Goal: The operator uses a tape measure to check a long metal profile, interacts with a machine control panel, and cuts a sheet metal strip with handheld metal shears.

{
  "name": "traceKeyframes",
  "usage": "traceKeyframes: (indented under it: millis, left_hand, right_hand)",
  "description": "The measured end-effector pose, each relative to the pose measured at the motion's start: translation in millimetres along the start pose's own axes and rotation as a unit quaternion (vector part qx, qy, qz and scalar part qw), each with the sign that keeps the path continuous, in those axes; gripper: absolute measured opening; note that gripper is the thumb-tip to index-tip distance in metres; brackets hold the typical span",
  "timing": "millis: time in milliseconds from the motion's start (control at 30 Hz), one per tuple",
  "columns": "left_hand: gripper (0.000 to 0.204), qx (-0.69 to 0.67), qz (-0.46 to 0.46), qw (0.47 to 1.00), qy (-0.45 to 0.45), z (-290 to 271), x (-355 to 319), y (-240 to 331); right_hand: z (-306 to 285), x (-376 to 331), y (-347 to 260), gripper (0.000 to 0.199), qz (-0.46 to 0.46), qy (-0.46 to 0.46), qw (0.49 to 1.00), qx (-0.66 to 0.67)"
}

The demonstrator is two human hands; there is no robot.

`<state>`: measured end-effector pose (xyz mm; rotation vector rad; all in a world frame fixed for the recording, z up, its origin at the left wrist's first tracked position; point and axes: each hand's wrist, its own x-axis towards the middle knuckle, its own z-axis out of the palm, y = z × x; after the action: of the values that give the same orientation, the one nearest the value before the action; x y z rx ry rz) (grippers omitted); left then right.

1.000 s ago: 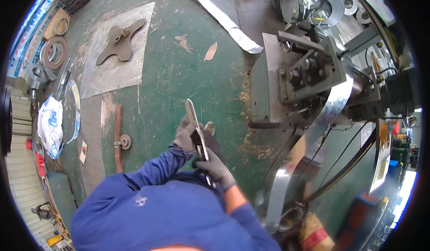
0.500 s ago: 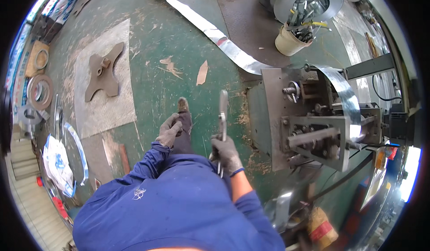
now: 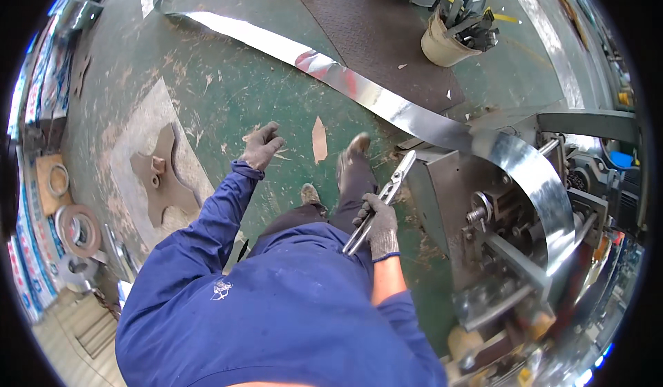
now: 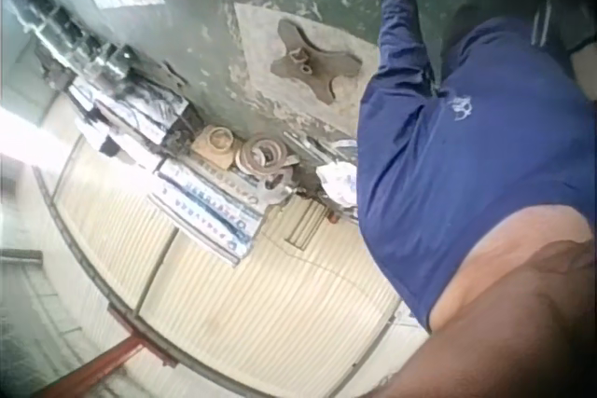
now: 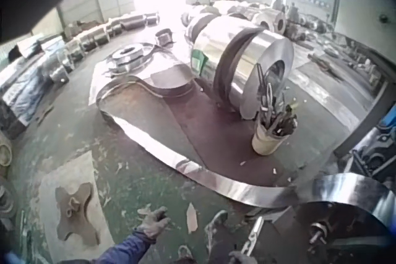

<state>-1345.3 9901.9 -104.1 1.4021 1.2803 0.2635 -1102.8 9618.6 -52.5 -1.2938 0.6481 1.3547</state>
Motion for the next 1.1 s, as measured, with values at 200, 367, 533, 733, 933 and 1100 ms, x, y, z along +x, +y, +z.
traceKeyframes:
  millis: [200, 367, 533, 733, 933, 1100]
  left_hand:
    - [0.064, 0.243, -0.03, 0.962, -0.124, 0.5, 148.4, 29.1]
    - [0.067, 0.384, -0.036, 0.895, -0.224, 38.0, 284.9, 87.7]
    - [0.08, 0.489, 0.066, 0.838, -0.234, 75.9, 518.2, 17.1]
    - [0.069, 0.625, 0.179, 0.697, -0.302, 156.1, 782.4, -108.6]
    - [0.056, 0.575, 0.158, 0.721, -0.354, 246.8, 841.4, -169.0]
    - [0.055, 0.55, 0.173, 0.73, -0.367, 256.1, 842.5, -182.8]
  right_hand:
    - [102.8, 167.7, -72.5, 0.015, -0.002, -0.028, 0.998, 0.06]
    - [170.0, 320.5, -120.8, 0.018, 0.016, 0.006, 0.996, 0.093]
    - [211.9, 428.9, -133.7, 0.018, 0.041, 0.048, 0.986, 0.153]
    - [253.6, 514.3, -116.0, 0.026, -0.066, 0.106, 0.982, 0.139]
    - [279.7, 538.8, -98.5, 0.033, 0.025, 0.158, 0.982, 0.101]
    - [275.4, 551.3, -100.0, 0.033, 0.089, 0.133, 0.978, 0.13]
